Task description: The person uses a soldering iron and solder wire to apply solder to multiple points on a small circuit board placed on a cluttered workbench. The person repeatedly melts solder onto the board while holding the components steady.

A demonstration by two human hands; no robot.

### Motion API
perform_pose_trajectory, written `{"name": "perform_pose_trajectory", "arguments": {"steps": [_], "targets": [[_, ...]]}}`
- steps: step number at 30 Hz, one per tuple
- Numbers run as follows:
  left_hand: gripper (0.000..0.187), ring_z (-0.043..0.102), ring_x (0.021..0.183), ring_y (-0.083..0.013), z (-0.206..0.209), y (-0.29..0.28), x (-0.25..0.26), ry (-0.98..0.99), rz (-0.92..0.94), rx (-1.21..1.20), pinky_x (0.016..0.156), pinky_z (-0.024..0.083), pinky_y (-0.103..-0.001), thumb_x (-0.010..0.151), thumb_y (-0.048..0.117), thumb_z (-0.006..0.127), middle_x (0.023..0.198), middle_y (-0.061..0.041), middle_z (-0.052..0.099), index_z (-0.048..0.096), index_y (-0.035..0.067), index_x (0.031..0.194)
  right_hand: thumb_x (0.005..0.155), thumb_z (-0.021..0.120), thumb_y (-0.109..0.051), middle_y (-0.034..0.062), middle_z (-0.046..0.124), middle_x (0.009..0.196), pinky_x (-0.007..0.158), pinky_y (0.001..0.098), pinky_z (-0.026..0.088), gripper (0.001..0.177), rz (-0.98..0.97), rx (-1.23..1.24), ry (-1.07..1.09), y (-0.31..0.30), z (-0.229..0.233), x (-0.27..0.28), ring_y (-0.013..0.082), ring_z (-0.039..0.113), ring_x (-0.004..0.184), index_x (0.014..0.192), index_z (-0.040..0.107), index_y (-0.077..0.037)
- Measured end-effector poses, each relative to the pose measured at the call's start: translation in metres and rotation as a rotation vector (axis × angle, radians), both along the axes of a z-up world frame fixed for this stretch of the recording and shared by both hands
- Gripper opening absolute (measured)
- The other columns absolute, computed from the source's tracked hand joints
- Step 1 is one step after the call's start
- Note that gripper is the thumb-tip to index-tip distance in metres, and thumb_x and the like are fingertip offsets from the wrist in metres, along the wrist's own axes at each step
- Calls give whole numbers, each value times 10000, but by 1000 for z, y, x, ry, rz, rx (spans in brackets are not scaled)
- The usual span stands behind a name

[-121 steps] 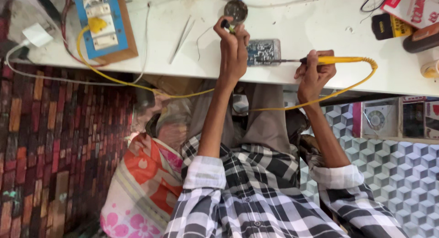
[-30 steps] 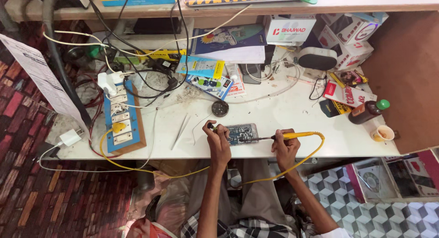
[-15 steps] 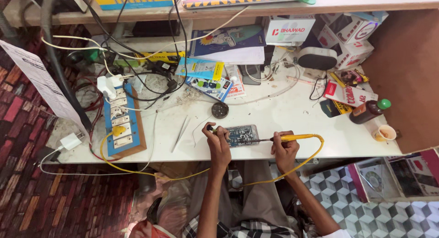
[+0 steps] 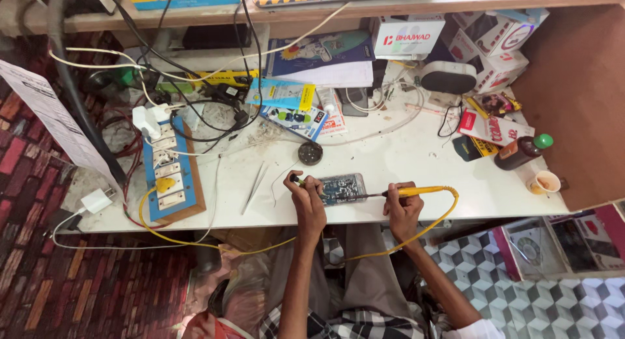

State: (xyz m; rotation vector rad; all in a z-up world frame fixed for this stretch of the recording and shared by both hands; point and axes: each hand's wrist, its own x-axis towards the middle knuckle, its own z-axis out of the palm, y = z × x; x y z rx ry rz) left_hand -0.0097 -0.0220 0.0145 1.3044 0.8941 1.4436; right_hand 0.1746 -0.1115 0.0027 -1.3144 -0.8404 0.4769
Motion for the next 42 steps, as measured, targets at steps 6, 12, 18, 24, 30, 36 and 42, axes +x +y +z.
{"name": "perform_pose_trajectory", "arguments": {"steps": [6, 12, 18, 24, 30, 36, 42], "targets": [[242, 446, 689, -151, -7, -5, -2, 25, -1, -18, 668, 404, -322, 1128, 243, 370, 739, -65, 478, 307, 41, 1245, 1045, 612, -184, 16, 531, 595, 440, 235, 414, 226, 19, -4, 16, -3, -6, 0, 73, 501, 475, 947, 561, 13], [215, 447, 714, -154, -9, -2, 3, -42, -3, 5, 686, 419, -329, 1131, 215, 394, 774, -70, 485, 313, 41, 1228, 1047, 606, -200, 27, 538, 573, 455, 245, 398, 239, 32, -17, 53, 1, -8, 9, 88, 500, 469, 919, 555, -4], [213, 463, 692, -152, -8, 0, 0, 10, -14, 7, 671, 419, -324, 1118, 207, 381, 745, -65, 491, 306, 46, 1237, 1032, 617, -191, 32, 516, 566, 442, 254, 412, 232, 19, -7, 147, 4, -12, 11, 103, 496, 458, 910, 547, -7], [230, 461, 682, -157, -6, 0, -1, 28, -4, 8, 666, 417, -330, 1122, 222, 377, 733, -69, 484, 309, 36, 1238, 1076, 555, -282, 34, 474, 606, 453, 273, 403, 270, 12, 71, 285, 5, -17, 19, 129, 484, 489, 977, 541, -31], [238, 450, 688, -161, -6, 1, -1, -14, -16, 8, 675, 413, -332, 1136, 229, 380, 740, -74, 473, 311, 30, 1247, 1073, 530, -377, 31, 470, 665, 493, 272, 414, 307, 65, 50, 420, 14, -14, 33, 142, 498, 538, 1042, 538, -72], [233, 460, 669, -150, -7, 2, -2, -8, -29, -7, 632, 409, -321, 1126, 215, 374, 742, -67, 502, 301, 36, 1256, 1089, 560, -317, 28, 452, 672, 469, 275, 391, 268, 100, 49, 426, 26, -13, 39, 129, 463, 519, 1004, 536, -65], [215, 468, 677, -153, -3, 2, -2, -14, -23, 13, 637, 414, -327, 1132, 193, 369, 753, -75, 502, 299, 39, 1265, 1110, 560, -199, 17, 415, 689, 447, 289, 386, 226, 23, 147, 369, 26, -17, 29, 111, 415, 511, 965, 509, -34]]}}
